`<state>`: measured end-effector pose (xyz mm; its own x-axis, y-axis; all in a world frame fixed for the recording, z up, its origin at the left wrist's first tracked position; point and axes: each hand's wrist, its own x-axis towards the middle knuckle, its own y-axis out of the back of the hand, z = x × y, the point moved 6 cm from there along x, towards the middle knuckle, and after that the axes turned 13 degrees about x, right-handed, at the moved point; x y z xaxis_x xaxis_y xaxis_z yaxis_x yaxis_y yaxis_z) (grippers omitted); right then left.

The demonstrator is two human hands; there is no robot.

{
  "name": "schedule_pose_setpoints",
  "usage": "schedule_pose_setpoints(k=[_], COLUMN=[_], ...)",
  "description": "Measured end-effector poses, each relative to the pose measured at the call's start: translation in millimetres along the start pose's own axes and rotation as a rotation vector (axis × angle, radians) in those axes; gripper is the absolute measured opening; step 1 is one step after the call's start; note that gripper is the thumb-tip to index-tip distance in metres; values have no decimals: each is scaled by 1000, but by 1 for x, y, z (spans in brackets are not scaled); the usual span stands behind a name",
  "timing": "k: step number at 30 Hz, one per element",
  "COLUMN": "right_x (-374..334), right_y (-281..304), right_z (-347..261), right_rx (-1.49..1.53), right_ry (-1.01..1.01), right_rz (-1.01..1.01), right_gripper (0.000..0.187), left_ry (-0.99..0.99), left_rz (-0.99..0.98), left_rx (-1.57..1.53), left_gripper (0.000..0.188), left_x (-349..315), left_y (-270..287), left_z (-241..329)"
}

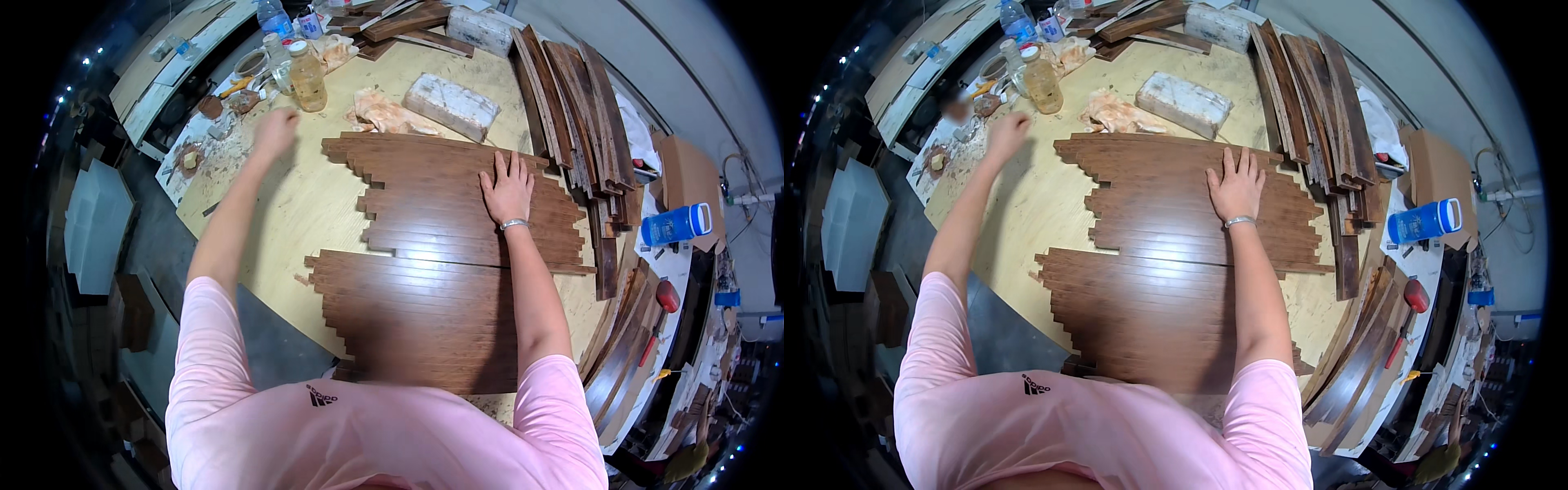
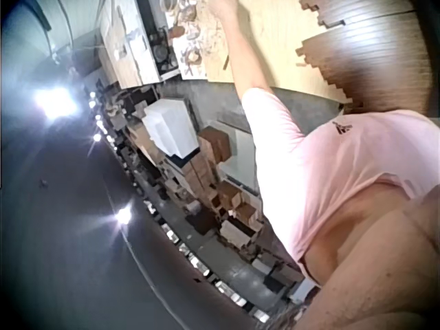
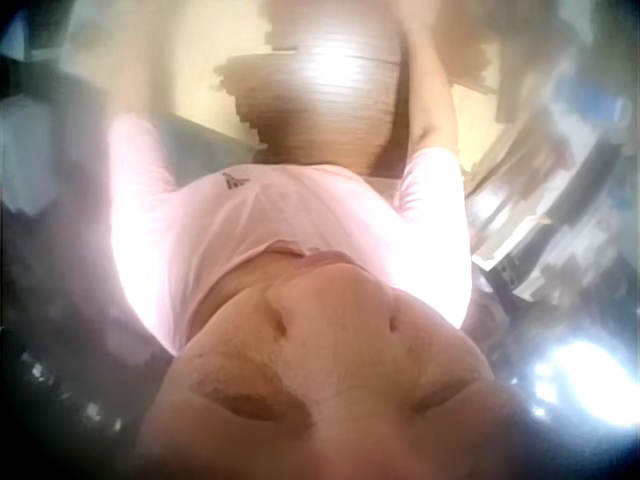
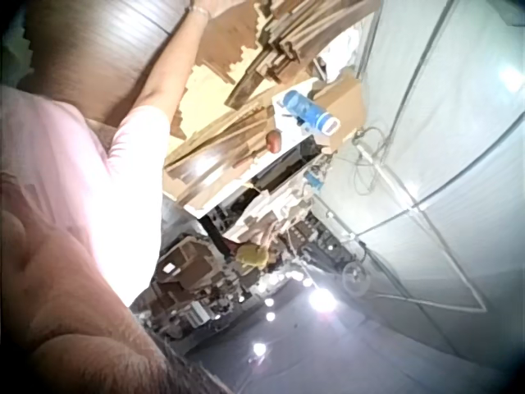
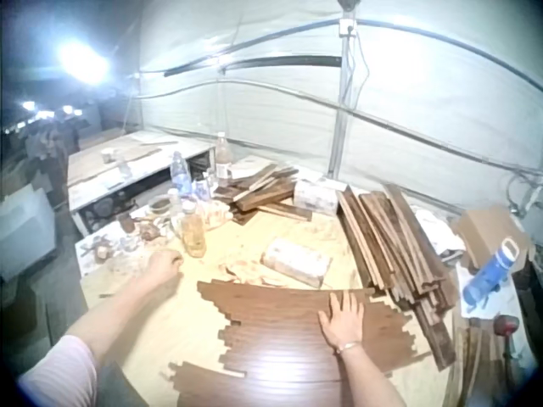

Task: The person aligns wooden slats into a stack on a table and then wipes the surface of the wood with a small block.

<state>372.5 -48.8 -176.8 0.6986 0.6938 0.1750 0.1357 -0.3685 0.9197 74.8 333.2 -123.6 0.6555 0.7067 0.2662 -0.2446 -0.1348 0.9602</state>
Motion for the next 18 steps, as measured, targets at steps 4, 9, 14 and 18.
schedule_pose_setpoints(k=[4, 9, 14, 18], right_x=[2, 3, 2, 0], right_y=[-1, 5, 4, 4], right_z=[0, 1, -3, 3], right_rx=[-9, 4, 28, 23], right_ry=[15, 39, 42, 22], right_rz=[1, 18, 32, 33], right_gripper=[62, 63, 63, 63], left_ry=[-153, -24, 167, 535], left_rz=[-70, -344, -133, 217], left_rx=[-242, -108, -616, -1269], left_gripper=[37, 40, 20, 13], left_x=[25, 37, 38, 10], left_y=[-36, -95, -89, -24], left_z=[105, 156, 106, 54])
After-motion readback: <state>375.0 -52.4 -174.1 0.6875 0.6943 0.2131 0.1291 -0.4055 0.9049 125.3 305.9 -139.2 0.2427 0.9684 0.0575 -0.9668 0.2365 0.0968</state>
